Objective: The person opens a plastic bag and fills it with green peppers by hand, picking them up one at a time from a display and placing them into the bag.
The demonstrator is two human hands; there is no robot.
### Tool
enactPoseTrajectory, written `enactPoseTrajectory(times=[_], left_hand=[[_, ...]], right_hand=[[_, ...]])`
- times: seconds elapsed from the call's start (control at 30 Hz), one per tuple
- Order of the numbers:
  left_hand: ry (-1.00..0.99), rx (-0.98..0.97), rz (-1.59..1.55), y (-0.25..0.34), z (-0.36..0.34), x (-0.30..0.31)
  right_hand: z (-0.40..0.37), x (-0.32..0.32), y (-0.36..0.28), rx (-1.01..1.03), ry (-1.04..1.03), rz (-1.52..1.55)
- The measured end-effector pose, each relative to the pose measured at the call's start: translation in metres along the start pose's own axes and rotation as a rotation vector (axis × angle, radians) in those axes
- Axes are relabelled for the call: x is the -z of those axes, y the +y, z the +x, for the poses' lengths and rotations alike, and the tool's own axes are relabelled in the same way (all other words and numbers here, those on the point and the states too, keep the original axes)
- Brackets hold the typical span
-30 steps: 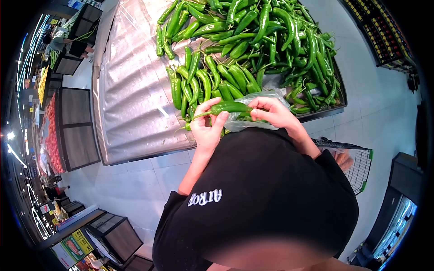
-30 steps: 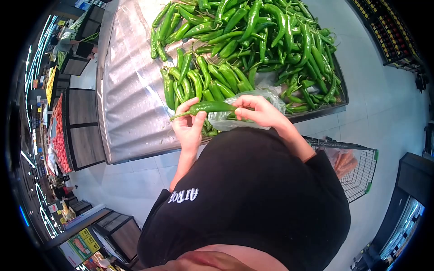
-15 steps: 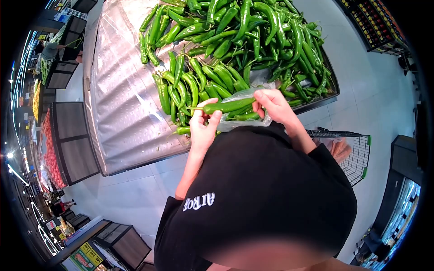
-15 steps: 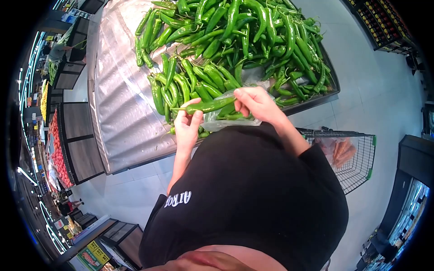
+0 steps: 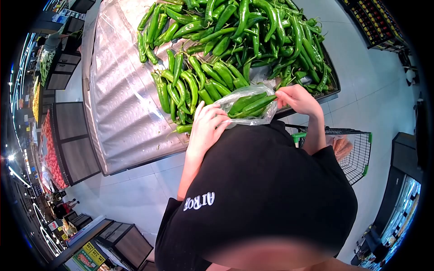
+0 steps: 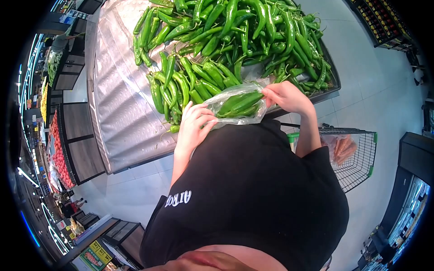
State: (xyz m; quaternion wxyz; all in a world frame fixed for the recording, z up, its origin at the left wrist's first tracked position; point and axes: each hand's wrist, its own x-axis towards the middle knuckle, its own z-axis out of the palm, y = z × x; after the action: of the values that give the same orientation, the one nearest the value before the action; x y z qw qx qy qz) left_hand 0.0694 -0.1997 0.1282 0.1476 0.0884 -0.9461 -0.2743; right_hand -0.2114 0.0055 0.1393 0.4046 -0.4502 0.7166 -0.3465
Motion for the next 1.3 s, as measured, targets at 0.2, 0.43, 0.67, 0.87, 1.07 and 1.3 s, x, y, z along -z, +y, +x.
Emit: enactPoseTrajectory(times=[0.2, 0.43, 0.67, 0.87, 1.07, 1.3], left_hand=[[0.017, -0.047, -0.082, 0.002, 0.002, -0.001], [0.026, 0.003, -0.062, -0.001, -0.002, 0.001], [0.134, -0.013, -0.212, -0.008, 0.009, 0.007], [0.484, 0.473, 0.119, -0.073, 0.016, 0.03], [0.349, 0.579, 0.437, -0.107, 0.032, 0.035], [0.503, 0.561, 0.327, -0.117, 0.039, 0.039]], right_hand=[[0.04, -0.061, 0.037, 0.249, 0.112, -0.261], [0.037, -0.076, 0.003, 0.211, 0.23, -0.399], [0.055, -0.101, 0.016, 0.233, 0.099, -0.252], [0.047, -0.092, -0.003, 0.317, 0.167, -0.226], [0.046, -0.089, -0.012, 0.409, 0.219, -0.197], [0.042, -0.094, -0.023, 0.448, 0.159, -0.16]])
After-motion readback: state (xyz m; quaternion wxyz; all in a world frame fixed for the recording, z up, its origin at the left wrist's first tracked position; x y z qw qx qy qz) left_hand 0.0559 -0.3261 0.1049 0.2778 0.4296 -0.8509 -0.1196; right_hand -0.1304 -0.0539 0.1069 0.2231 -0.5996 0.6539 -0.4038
